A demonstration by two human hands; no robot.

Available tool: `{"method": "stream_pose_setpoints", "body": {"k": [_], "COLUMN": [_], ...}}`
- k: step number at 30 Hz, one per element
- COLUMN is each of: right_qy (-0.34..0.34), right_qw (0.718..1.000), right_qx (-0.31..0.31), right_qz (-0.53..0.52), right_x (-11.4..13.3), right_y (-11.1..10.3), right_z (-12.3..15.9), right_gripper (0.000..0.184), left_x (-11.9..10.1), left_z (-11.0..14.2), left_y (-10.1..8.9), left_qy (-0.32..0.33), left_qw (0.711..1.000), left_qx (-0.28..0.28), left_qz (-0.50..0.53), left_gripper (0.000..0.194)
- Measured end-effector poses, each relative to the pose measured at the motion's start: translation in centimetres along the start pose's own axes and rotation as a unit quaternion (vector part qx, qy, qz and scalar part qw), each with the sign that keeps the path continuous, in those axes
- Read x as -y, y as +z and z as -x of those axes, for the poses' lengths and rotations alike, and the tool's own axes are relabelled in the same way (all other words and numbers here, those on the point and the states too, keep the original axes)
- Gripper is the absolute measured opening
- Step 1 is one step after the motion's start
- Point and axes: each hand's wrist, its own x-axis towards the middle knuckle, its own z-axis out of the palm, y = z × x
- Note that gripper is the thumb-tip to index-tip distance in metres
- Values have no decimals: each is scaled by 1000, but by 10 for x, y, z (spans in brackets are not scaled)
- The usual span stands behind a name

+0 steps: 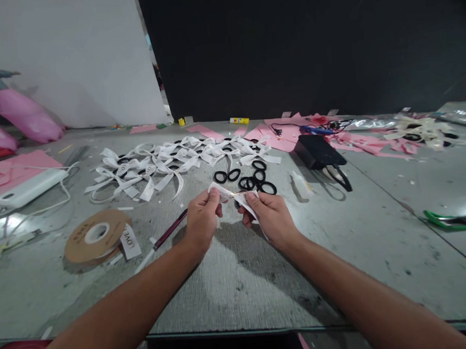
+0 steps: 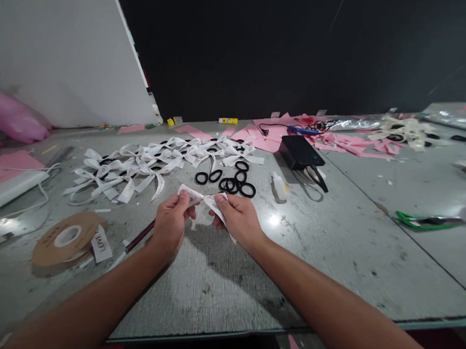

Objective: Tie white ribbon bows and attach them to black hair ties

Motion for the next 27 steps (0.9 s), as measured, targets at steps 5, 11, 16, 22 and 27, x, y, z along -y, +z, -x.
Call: {"method": "stream_pose_setpoints", "body": {"k": [5, 11, 16, 22, 27], "right_qy": [6, 33, 94, 57, 33], "right_qw": [999, 992, 982, 994, 996], "right_qx": [-10, 8, 55, 39, -10], "right_qz": [-32, -122, -153, -86, -84], "right_x": [-2, 6, 8, 3, 1], "right_y": [0, -3, -5, -3, -3], "right_z": [-1, -5, -7, -6, -8], "right_gripper": [43, 39, 43, 36, 28], "left_x": [-2, -6, -11, -14, -12], "left_z": [-4, -8, -7, -2, -3], "left_y": [2, -9, -12, -5, -5], "left_qy": [-33, 21, 0, -15, -27], "left_qw": [996, 999, 995, 991, 988], "left_qx": [-37, 6, 82, 133, 149], "left_qz": [72, -42, -61, -14, -17], "left_gripper": [39, 43, 40, 35, 34]}}
